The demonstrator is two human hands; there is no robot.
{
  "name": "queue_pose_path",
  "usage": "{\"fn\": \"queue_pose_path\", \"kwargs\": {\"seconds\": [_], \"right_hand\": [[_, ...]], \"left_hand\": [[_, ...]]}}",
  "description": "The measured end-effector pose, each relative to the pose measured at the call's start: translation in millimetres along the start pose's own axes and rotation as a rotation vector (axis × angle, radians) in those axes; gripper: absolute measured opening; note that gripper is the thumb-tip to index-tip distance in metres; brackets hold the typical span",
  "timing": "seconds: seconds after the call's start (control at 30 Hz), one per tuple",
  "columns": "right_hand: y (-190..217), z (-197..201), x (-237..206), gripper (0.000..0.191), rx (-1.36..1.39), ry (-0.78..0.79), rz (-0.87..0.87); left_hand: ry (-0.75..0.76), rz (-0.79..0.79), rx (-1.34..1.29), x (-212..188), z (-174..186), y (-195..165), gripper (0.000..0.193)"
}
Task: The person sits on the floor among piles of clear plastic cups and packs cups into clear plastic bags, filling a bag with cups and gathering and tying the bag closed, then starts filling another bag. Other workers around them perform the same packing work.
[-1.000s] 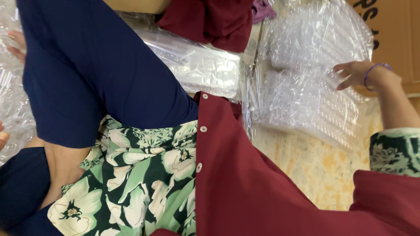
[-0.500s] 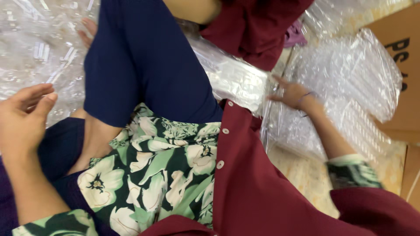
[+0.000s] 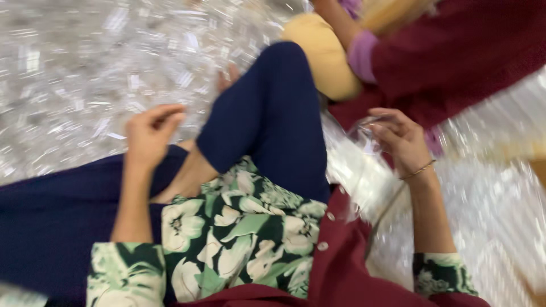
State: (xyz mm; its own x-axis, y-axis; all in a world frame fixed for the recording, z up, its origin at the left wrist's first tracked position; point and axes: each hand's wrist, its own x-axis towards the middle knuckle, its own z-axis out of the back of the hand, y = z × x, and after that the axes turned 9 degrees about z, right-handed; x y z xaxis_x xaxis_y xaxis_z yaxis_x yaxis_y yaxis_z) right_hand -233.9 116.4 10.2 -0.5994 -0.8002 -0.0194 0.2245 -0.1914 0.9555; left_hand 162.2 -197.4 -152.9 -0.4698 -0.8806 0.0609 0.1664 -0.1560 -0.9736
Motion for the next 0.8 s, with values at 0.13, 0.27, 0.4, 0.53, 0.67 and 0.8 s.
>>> {"fn": "queue_pose_path", "kwargs": {"seconds": [0.13, 0.27, 0.4, 0.53, 0.67, 0.8], "right_hand": [[70.9, -146.9, 53.1, 0.033, -0.093, 0.438, 0.295], [83.1, -285.9, 40.1, 0.031, -0.409, 0.736, 0.397], [83.4, -357.4, 13.1, 0.051, -0.369, 0.937, 0.402], [87.5, -385.2, 13.5, 0.059, -0.155, 1.12, 0.278], [95.9, -389.0, 31.4, 0.055, -0.112, 1.189, 0.223], [107.5, -392.5, 51.3, 0.038, -0.255, 1.064, 0.36]], "left_hand": [[0.218, 0.193, -0.494, -15.7, -15.0, -14.4, 0.037], [0.356, 0.358, -0.97, -40.9, -19.3, -18.2, 0.057], [0.275, 0.379, -1.12, -68.4, 5.3, -12.6, 0.069], [0.119, 0.294, -1.061, -88.2, 34.6, -11.9, 0.085], [0.001, 0.264, -1.018, -80.8, 45.5, -17.5, 0.091], [-0.091, 0.143, -0.666, -67.4, 54.1, -20.5, 0.082]]}}
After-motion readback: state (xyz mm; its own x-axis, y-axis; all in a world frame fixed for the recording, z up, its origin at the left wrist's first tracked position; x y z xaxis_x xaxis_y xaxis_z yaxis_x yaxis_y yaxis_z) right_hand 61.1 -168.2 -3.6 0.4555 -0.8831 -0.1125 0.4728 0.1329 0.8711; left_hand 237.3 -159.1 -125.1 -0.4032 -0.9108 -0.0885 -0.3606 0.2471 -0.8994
